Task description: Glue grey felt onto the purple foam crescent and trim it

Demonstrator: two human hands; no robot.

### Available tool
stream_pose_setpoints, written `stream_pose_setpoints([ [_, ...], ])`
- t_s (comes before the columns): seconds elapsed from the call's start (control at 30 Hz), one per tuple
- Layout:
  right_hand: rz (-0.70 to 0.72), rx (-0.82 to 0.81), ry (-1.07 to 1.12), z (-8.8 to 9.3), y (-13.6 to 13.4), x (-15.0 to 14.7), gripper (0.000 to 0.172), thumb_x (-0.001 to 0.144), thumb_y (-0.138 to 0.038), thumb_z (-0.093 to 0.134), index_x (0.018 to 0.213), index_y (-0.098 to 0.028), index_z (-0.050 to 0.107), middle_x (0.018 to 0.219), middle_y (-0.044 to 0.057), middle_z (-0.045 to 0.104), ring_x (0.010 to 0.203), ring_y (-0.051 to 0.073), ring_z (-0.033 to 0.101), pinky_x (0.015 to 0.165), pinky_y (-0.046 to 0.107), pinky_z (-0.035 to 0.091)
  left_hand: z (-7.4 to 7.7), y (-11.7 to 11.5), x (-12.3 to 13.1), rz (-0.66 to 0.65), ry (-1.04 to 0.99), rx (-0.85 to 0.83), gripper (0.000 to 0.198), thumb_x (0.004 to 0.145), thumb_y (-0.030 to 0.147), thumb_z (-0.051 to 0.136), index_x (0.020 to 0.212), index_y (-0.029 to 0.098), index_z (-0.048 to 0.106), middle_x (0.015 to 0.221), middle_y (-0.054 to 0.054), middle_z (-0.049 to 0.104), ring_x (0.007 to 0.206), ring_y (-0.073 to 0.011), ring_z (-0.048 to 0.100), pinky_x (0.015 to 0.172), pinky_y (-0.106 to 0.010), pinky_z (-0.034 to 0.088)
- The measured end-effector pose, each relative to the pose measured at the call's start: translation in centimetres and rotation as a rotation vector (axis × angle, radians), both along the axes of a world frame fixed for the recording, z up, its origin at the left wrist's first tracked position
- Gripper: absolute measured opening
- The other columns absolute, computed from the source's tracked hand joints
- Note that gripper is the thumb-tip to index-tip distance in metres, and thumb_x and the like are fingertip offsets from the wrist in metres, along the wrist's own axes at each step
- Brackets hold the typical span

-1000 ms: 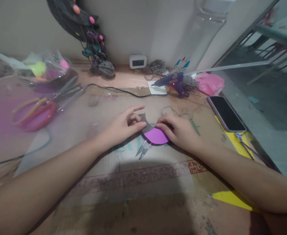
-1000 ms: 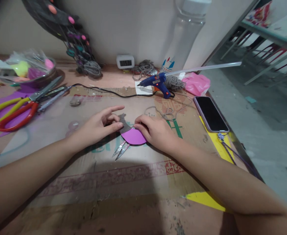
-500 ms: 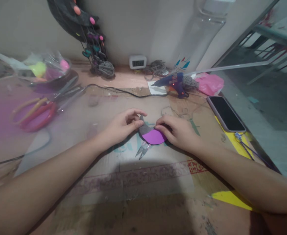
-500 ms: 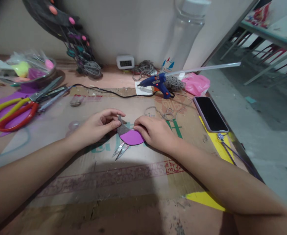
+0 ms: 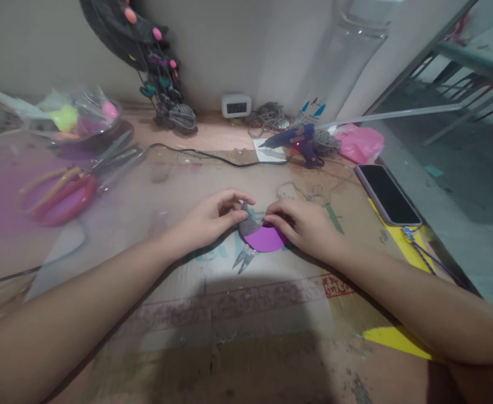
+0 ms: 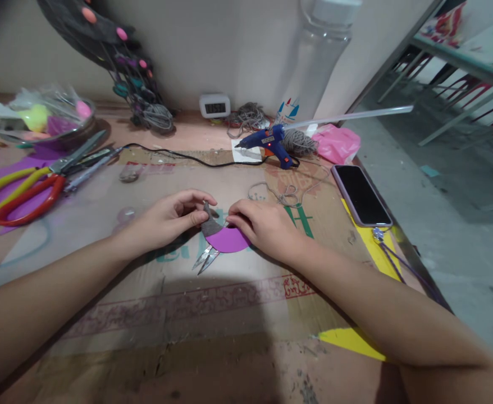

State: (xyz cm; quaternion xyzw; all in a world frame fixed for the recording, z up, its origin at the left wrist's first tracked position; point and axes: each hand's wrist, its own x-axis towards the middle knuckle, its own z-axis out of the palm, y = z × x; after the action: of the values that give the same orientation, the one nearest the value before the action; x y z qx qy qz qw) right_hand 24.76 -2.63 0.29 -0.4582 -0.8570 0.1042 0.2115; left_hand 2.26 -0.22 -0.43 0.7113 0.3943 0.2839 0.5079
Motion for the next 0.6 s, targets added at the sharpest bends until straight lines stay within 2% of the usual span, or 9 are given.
stream_pose_setpoints([
  [0.1, 0.001, 0.023, 0.005, -0.1, 0.3, 0.1, 0.015, 0.093, -0.029, 0.052, 0.094, -0.019, 0.064, 0.082, 0.003, 0.070, 0.072, 0.015, 0.061, 0.065, 0.027, 0.042, 0.0, -0.1, 0.0, -0.005, -0.009, 0.007, 0.023, 0.088, 0.029, 0.056, 0.109, 0.020, 0.060, 0.078, 0.002, 0.056, 0.068, -0.0108, 0.050, 0.062, -0.024, 0.039],
  [0.27, 0.074, 0.158, 0.184, 0.4, 0.5, 0.4, 0.019, 0.089, -0.013, 0.049, 0.100, -0.017, 0.065, 0.106, 0.009, 0.067, 0.102, 0.021, 0.059, 0.090, 0.038, 0.042, -0.2, -0.1, 0.0, 0.012, -0.014, 0.021, 0.026, 0.088, 0.031, 0.056, 0.111, 0.019, 0.059, 0.078, 0.001, 0.057, 0.068, -0.0120, 0.051, 0.062, -0.024, 0.040],
  [0.4, 0.118, 0.063, 0.278, 0.9, 0.4, 0.3, 0.019, 0.092, -0.023, 0.048, 0.099, -0.020, 0.066, 0.106, 0.008, 0.068, 0.103, 0.021, 0.059, 0.094, 0.040, 0.042, -0.2, -0.1, 0.0, 0.009, 0.005, 0.050, 0.026, 0.089, 0.031, 0.055, 0.112, 0.019, 0.059, 0.080, 0.000, 0.057, 0.071, -0.0124, 0.052, 0.064, -0.025, 0.041],
  [0.6, 0.170, -0.001, 0.163, 0.8, 0.4, -0.1, 0.019, 0.090, -0.036, 0.057, 0.092, -0.022, 0.069, 0.100, 0.006, 0.069, 0.102, 0.022, 0.057, 0.095, 0.043, 0.039, 0.2, -0.4, 0.1, 0.004, 0.044, 0.105, 0.025, 0.089, 0.029, 0.054, 0.111, 0.020, 0.060, 0.084, -0.001, 0.060, 0.075, -0.0133, 0.054, 0.068, -0.026, 0.042],
])
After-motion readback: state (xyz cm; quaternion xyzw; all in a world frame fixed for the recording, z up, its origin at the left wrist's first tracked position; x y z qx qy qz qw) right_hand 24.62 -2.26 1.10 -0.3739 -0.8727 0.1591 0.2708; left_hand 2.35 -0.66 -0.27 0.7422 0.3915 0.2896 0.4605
